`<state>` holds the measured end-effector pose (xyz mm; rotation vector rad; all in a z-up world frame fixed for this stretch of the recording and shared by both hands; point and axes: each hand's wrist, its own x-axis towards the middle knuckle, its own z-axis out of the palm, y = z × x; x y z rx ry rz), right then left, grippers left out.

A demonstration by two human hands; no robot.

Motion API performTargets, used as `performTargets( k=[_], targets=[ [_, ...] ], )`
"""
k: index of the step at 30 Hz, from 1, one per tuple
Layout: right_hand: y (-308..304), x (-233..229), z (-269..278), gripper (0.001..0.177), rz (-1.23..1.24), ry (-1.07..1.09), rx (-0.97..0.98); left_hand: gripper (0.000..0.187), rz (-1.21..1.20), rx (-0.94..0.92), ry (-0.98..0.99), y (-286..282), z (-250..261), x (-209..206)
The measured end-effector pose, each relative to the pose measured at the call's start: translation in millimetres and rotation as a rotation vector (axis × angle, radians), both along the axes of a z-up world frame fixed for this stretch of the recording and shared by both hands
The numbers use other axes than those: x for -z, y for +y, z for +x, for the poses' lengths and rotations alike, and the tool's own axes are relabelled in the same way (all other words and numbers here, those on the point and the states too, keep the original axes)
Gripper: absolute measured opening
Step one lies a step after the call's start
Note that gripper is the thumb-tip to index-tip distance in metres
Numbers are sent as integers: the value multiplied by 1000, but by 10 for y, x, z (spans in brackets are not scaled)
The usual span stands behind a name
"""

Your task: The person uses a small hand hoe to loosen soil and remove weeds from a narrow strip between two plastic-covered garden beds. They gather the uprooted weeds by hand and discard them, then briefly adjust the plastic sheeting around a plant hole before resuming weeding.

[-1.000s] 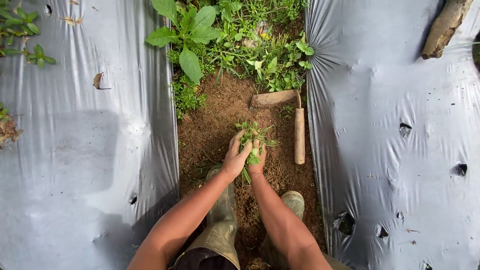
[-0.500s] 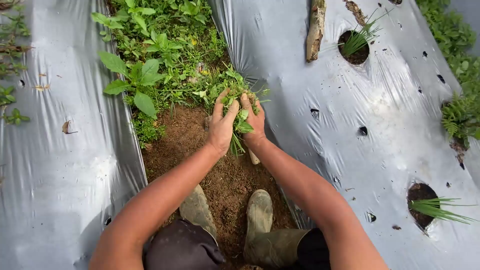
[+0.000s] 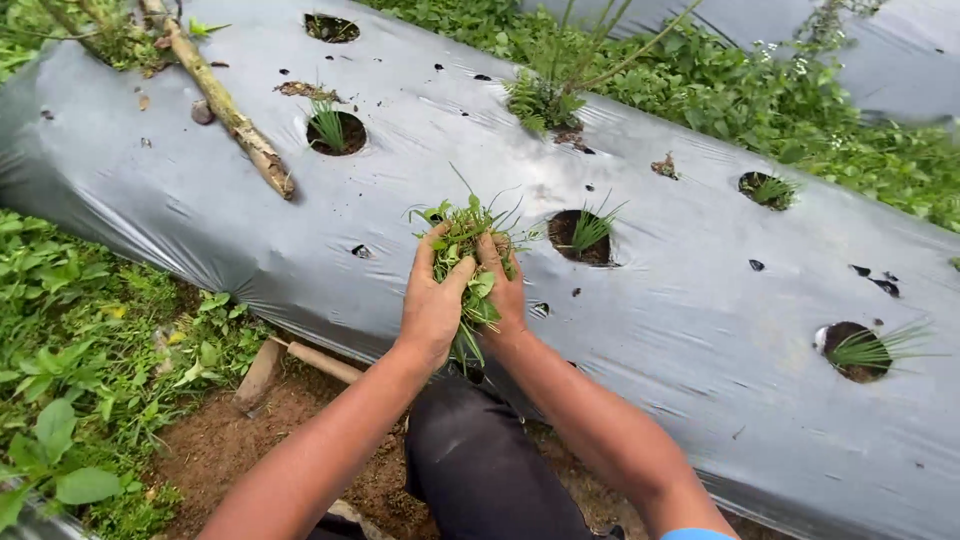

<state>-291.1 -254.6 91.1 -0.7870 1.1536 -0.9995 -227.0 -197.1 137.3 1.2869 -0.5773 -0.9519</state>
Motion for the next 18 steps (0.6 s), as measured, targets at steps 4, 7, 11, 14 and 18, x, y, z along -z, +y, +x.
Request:
performTargets(
  k=[4, 7, 11, 14, 18],
  targets=[
    [-5, -218, -1217, 106, 96, 111, 252, 62, 192, 395, -195, -208, -994, 129],
    [300, 310, -2177, 67, -92, -116, 387, 63, 241, 682, -203, -102, -1740, 248],
    [889, 625, -3228, 82, -31, -22, 518, 62, 254, 1051, -178, 24, -2566, 429],
    [1385, 631, -3803, 99, -15, 76, 572, 62, 234, 1301, -244, 173, -3054, 503],
    [2244, 1367, -4602, 88, 93, 181, 750, 58, 229, 1519, -365, 309, -3704, 782]
  ],
)
